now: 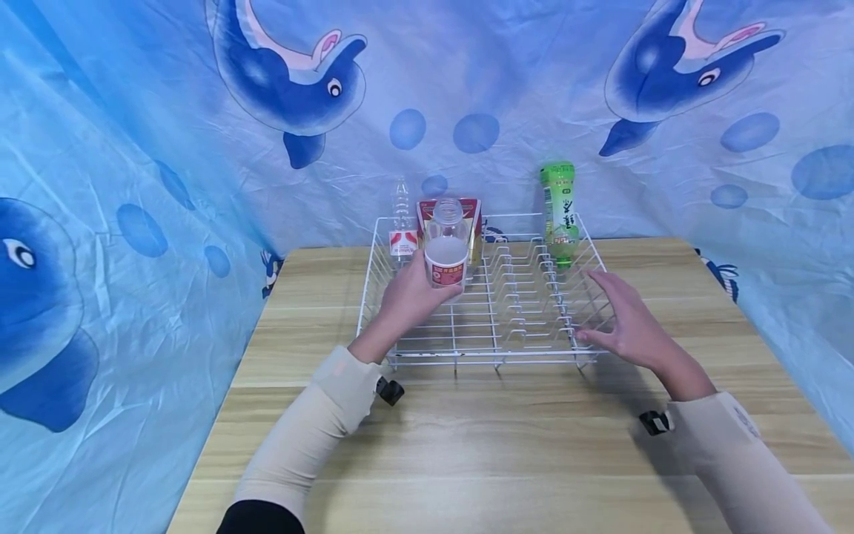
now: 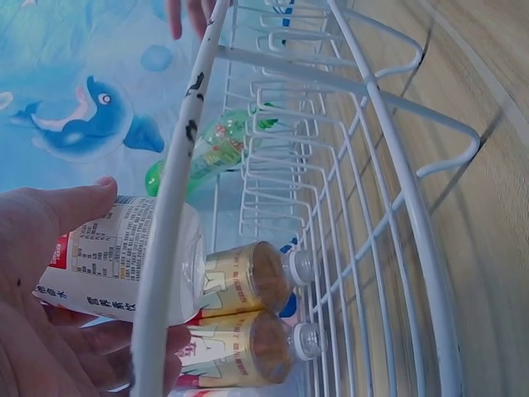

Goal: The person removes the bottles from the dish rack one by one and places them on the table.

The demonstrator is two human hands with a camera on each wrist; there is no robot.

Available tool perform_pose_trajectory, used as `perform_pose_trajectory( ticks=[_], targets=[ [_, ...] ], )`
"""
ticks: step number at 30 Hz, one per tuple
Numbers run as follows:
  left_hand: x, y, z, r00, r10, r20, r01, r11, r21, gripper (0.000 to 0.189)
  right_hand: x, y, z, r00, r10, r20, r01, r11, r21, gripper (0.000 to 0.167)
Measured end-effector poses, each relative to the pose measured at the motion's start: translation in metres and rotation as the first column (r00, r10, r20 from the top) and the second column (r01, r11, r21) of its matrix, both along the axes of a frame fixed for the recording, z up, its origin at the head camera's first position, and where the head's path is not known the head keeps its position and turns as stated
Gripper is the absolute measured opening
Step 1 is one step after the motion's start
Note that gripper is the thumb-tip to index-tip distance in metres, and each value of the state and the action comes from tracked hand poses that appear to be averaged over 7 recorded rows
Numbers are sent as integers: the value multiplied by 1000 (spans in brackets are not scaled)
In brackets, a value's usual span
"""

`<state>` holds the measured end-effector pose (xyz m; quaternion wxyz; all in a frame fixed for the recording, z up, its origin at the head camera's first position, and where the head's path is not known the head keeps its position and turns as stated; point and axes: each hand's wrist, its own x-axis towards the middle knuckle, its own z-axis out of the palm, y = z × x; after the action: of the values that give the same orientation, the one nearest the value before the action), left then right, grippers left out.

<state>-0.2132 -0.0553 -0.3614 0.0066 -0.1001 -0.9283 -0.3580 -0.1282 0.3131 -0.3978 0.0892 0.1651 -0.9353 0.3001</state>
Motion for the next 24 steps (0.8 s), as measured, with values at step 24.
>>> perform_pose_trajectory(
  ticks=[24],
  targets=[
    [-4,-23,2,999,48,13,-49,999,18,91,9,19,-20,985,-70,160,87,991,-101,110]
  ],
)
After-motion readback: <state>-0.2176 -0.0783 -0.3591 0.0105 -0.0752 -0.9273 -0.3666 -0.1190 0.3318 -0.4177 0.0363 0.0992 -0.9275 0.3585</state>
